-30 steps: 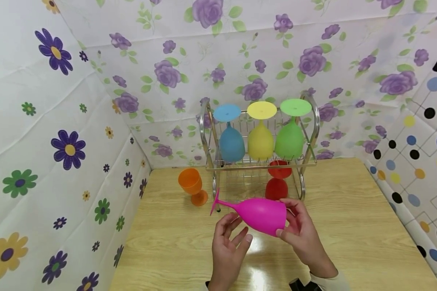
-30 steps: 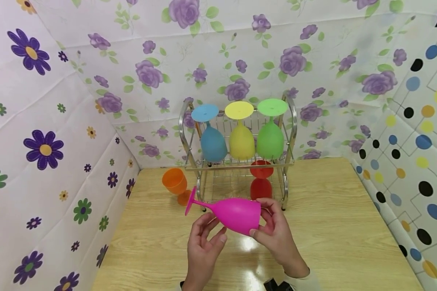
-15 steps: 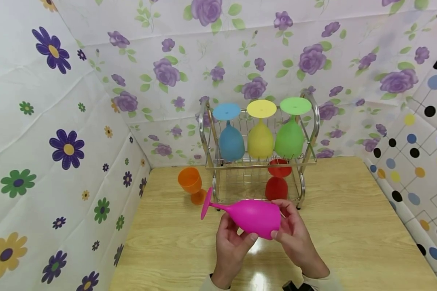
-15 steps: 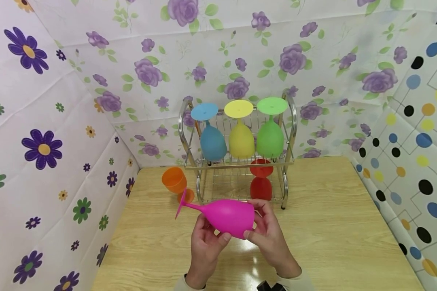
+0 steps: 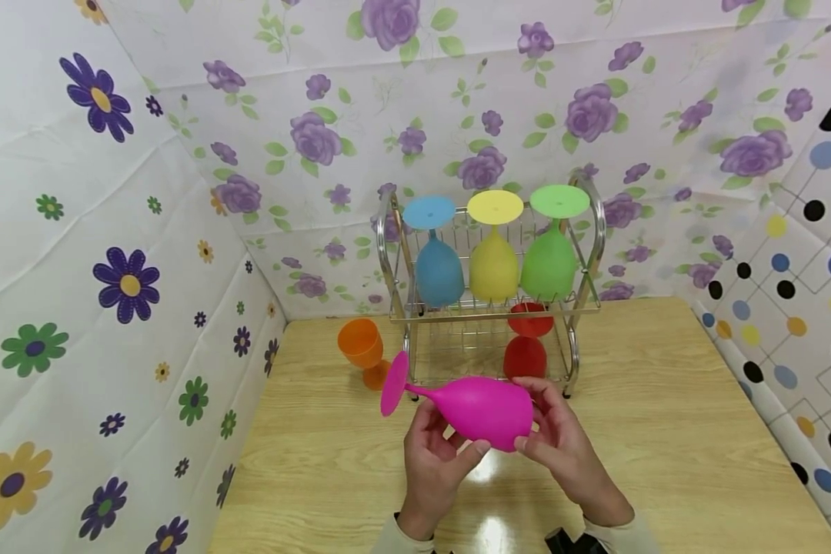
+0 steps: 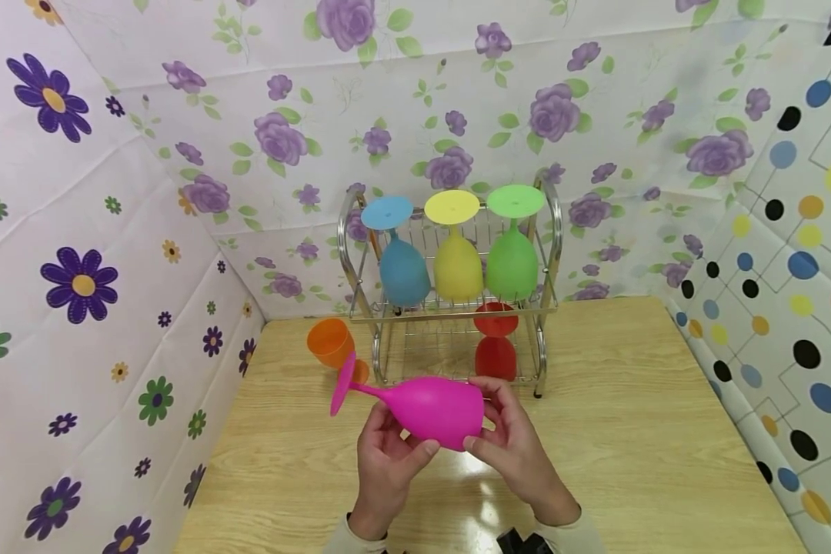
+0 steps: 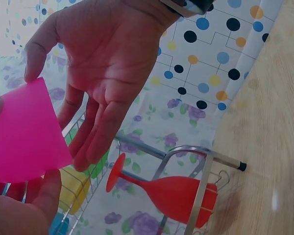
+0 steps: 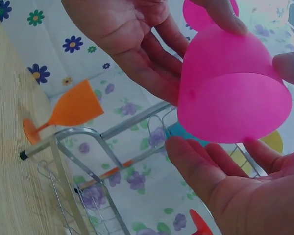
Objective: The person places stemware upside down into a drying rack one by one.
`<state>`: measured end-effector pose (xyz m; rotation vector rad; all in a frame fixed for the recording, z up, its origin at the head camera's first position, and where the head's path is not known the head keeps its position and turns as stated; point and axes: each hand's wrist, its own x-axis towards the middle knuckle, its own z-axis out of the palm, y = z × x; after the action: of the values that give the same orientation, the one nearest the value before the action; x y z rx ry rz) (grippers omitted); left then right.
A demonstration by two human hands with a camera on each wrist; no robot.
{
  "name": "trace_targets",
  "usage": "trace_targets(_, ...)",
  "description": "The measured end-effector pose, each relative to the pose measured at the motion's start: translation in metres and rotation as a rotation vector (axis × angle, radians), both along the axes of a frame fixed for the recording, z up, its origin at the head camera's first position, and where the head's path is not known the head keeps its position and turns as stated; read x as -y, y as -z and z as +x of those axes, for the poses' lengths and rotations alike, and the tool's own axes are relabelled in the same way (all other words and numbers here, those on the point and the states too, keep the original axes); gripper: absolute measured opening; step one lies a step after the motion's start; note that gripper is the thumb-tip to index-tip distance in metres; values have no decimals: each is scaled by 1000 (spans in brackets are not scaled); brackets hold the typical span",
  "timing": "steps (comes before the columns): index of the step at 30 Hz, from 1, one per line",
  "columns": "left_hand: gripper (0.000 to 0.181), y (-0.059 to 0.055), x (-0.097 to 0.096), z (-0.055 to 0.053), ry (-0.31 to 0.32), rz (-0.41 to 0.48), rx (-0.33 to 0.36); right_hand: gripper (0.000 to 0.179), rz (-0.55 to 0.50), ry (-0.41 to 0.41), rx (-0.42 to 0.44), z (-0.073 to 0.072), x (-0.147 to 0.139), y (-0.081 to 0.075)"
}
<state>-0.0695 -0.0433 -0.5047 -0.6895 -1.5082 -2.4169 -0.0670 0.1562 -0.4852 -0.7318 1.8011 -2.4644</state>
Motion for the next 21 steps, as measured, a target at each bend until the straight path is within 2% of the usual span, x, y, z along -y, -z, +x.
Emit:
trace_targets(6, 69, -1, 5, -6, -57, -94, -21, 62, 131, 63, -30, -2, -5, -1)
trace_targets(12, 75, 1, 9, -14, -127, -250, 22, 54, 228, 158, -32, -6, -15, -3)
trace_targets(16, 77, 2, 13, -23, -147, -316, 42, 50, 294, 223, -18, -9, -24, -2)
trace_targets(21, 79, 5, 19, -36, -159, -368, 24, 46, 426, 318, 3, -13, -34, 3)
